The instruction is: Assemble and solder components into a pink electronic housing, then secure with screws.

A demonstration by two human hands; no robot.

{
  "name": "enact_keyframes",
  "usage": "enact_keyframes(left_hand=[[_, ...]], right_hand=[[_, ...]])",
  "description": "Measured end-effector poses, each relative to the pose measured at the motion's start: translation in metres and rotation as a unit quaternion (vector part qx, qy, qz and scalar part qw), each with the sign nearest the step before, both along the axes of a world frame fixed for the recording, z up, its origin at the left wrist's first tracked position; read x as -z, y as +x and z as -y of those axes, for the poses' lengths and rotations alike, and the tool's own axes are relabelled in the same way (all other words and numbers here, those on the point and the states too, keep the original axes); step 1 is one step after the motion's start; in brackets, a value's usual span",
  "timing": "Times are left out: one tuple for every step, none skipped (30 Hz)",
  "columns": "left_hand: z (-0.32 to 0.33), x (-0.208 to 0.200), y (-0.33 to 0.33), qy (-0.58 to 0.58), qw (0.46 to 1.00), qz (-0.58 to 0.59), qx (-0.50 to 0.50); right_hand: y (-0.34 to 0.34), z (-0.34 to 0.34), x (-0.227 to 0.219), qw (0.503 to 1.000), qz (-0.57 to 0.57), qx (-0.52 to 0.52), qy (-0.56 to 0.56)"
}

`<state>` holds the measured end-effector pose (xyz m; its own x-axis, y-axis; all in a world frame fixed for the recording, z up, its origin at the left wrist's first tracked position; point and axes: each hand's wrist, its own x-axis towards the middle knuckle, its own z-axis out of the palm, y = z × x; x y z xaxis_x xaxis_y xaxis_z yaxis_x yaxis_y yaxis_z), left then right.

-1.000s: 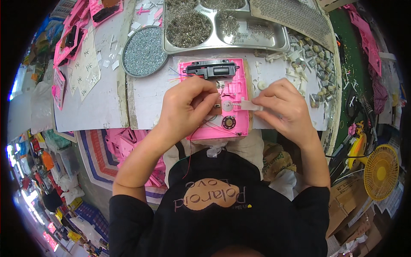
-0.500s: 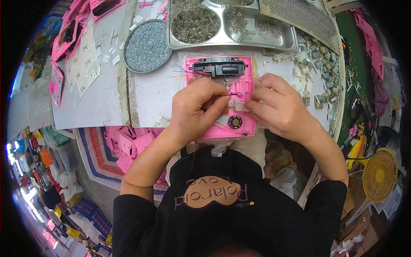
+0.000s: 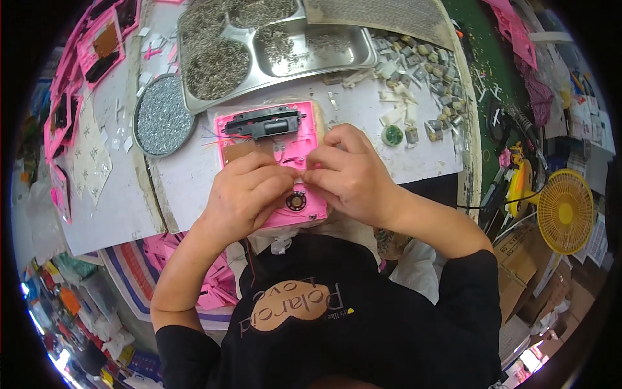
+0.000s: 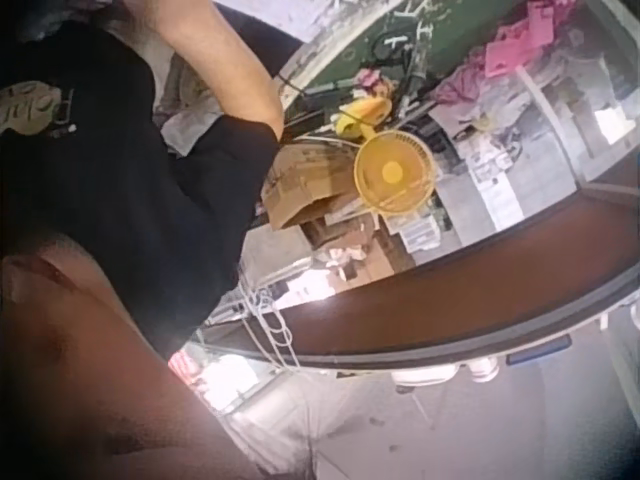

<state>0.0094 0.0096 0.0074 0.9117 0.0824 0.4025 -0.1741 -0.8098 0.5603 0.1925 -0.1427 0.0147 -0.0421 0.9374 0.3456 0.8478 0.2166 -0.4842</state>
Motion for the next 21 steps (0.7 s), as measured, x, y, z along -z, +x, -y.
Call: enact_keyframes(left_hand=[[0.0,-0.001,-0.001,0.029,1.0,-0.005,0.009],[0.0,-0.002,-0.002,0.059,0.998,-0.009,0.018],[-0.001,-0.003,-0.003,0.076,0.997,-0.013,0.025],[-0.001,-0.004,-0.005,0.094,0.995,-0.016,0.033],[-0.001,-0.005,-0.006,0.111,0.993,-0.019,0.04],[-0.002,-0.004,-0.006,0.11,0.993,-0.015,0.044],[-0.003,-0.002,-0.007,0.109,0.993,-0.012,0.045],[-0.001,-0.002,-0.008,0.109,0.993,-0.012,0.045],[0.001,-0.003,-0.008,0.099,0.994,-0.015,0.036],[0.001,-0.002,-0.007,0.089,0.995,-0.014,0.032],[0.002,-0.001,-0.007,0.08,0.996,-0.013,0.027],[0.003,0.0,-0.006,0.07,0.997,-0.014,0.021],[0.004,-0.001,-0.005,0.065,0.998,-0.011,0.017],[0.007,-0.001,-0.003,0.06,0.998,-0.009,0.012],[0.008,-0.002,-0.001,0.056,0.998,-0.007,0.009],[0.008,-0.002,0.0,0.048,0.999,-0.006,0.012],[0.007,-0.001,0.001,0.039,0.999,-0.005,0.015],[0.006,-0.002,0.001,0.033,0.999,-0.004,0.016],[0.005,-0.005,0.001,0.014,1.0,0.0,0.011],[0.004,-0.011,0.003,-0.005,1.0,0.004,0.006],[0.004,-0.017,0.004,-0.02,1.0,0.009,-0.004]], right_hand=[[-0.002,0.002,-0.003,1.0,0.011,0.019,0.011],[-0.002,0.004,-0.005,0.999,0.023,0.038,0.021],[0.002,0.006,-0.006,0.999,-0.014,0.025,0.019],[0.008,0.009,-0.006,0.999,-0.051,0.011,0.017],[0.015,0.013,-0.008,0.996,-0.087,-0.002,0.015],[0.03,0.02,-0.009,0.993,-0.115,0.031,-0.009],[0.052,0.03,-0.011,0.987,-0.145,0.063,-0.034],[0.077,0.039,-0.015,0.986,-0.107,0.123,-0.016],[0.1,0.048,-0.021,0.985,-0.029,0.169,-0.03],[0.123,0.061,-0.03,0.973,0.06,0.208,-0.084],[0.138,0.074,-0.033,0.955,0.111,0.243,-0.132],[0.144,0.08,-0.032,0.945,0.133,0.254,-0.161],[0.148,0.084,-0.03,0.933,0.154,0.263,-0.19],[0.151,0.086,-0.027,0.921,0.174,0.271,-0.219],[0.153,0.087,-0.016,0.921,0.182,0.272,-0.209],[0.158,0.084,-0.008,0.92,0.183,0.28,-0.206],[0.163,0.081,-0.002,0.918,0.184,0.288,-0.202],[0.166,0.075,0.0,0.917,0.185,0.293,-0.197],[0.165,0.071,-0.001,0.922,0.168,0.303,-0.173],[0.162,0.065,-0.005,0.926,0.151,0.313,-0.149],[0.158,0.055,-0.008,0.931,0.133,0.317,-0.121]])
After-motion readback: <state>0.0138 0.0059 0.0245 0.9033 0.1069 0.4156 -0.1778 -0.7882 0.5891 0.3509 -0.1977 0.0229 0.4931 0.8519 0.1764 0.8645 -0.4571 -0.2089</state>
